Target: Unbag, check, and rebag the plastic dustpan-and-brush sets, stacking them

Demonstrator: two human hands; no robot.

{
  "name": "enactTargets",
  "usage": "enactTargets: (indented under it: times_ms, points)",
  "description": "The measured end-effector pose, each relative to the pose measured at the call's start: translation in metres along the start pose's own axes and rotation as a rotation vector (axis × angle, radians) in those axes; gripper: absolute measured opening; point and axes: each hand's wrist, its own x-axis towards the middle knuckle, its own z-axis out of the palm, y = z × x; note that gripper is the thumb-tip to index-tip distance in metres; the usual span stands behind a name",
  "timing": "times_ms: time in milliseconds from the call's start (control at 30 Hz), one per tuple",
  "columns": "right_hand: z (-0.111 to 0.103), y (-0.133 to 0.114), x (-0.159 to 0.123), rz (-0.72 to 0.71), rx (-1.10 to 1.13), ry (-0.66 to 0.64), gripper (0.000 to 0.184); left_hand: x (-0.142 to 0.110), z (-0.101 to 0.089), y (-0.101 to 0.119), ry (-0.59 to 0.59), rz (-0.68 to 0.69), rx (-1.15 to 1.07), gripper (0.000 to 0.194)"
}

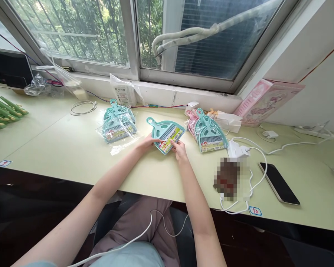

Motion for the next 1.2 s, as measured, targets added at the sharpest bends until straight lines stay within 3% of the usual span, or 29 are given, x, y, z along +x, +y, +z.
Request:
enactTargets:
  times_ms: [133,300,633,733,800,867,967,1033,1100,1200]
  points:
    - [0.000,0.001,-0.001,0.003,0.004,-0.067,0.030,-0.002,0.001,0.002,0.026,-0.005,0.012,0.066]
    - [0.001,0.005,0.001,0.003,-0.008,0.029,0.032,-0.003,0.002,0.002,0.012,0.003,0.027,0.071]
    - [-0.001,0.004,0.003,0.019,0.024,0.052,0.035,-0.002,0.001,-0.003,-0.028,0.022,0.063,0.066]
    - [-0.002,0.002,0.004,0.013,0.066,0.027,0.035,-0.001,-0.002,0.006,-0.121,0.054,0.080,0.066]
    - [-0.005,0.000,0.005,0.001,0.104,0.004,0.036,0.000,-0.007,0.017,-0.119,0.085,0.127,0.064]
    - [-0.010,-0.003,0.007,-0.013,0.132,0.006,0.037,-0.001,-0.017,0.031,0.074,0.190,0.277,0.061]
    - [-0.019,-0.004,0.012,-0.030,0.133,0.059,0.038,-0.008,-0.038,0.050,0.641,0.406,0.770,0.062]
    - [-0.024,-0.004,0.015,-0.034,0.114,0.099,0.038,-0.013,-0.054,0.056,0.917,0.363,1.153,0.072]
    - [-0.026,-0.003,0.017,-0.033,0.097,0.131,0.036,-0.016,-0.068,0.057,1.018,0.169,1.400,0.076]
    - [-0.027,-0.003,0.018,-0.027,0.102,0.162,0.033,-0.014,-0.077,0.051,0.912,-0.025,1.575,0.073]
